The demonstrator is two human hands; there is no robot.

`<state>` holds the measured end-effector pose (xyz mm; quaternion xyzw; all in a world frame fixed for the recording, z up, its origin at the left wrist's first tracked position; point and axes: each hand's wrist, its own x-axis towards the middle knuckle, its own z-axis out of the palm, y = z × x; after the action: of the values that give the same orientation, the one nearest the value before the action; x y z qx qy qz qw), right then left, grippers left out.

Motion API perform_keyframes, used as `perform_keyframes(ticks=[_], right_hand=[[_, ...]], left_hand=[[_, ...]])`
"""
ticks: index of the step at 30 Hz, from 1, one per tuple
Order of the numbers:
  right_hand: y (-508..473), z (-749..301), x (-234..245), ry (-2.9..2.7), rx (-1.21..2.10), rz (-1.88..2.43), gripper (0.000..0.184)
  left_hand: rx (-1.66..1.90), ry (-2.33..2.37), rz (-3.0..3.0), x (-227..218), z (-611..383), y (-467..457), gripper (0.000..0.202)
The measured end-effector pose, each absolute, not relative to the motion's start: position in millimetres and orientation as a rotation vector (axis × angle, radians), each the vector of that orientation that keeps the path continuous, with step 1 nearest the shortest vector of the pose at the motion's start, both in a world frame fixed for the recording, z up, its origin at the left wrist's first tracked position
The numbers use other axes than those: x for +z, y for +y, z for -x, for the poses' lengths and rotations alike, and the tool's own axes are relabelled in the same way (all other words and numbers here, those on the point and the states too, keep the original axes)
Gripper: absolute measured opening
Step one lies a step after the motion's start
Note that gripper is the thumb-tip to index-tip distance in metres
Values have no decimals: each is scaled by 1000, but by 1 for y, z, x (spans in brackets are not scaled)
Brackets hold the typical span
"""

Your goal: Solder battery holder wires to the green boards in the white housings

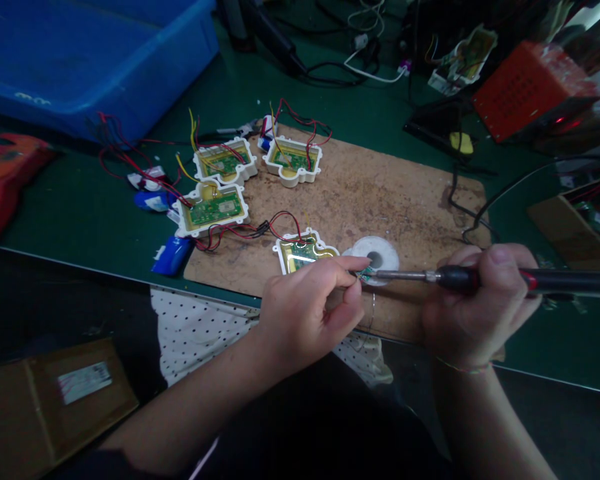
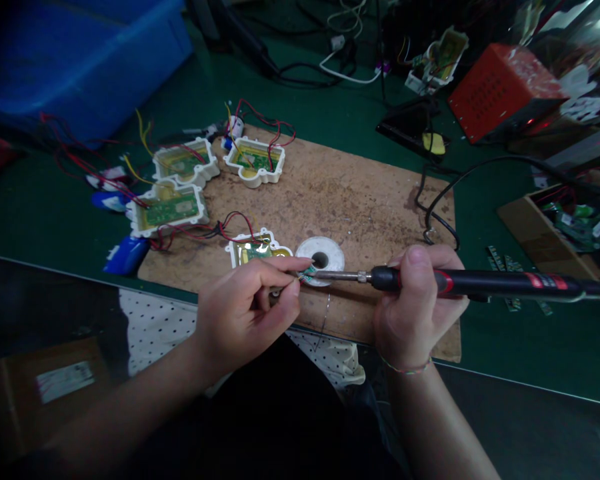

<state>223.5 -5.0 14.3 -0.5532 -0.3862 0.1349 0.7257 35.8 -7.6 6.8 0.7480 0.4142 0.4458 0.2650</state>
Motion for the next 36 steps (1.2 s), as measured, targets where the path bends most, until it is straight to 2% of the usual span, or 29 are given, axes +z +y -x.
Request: perform_keyframes(ticks=[17, 26, 32, 36], right_hand=[[-3, -224, 15, -863, 267, 1151, 27], [1, -232, 13, -838, 286, 1065, 34], [-1, -230, 13, -777, 292, 1157, 38], [-6, -229, 10, -830, 360, 1177, 25]], left_hand=[[1208, 1117, -2040, 4, -36, -9, 17], [1197, 1125, -2033, 4, -36, -10, 16], [1202, 1137, -2047, 5, -36, -10, 17], [1194, 1148, -2048, 4, -37, -10, 16]])
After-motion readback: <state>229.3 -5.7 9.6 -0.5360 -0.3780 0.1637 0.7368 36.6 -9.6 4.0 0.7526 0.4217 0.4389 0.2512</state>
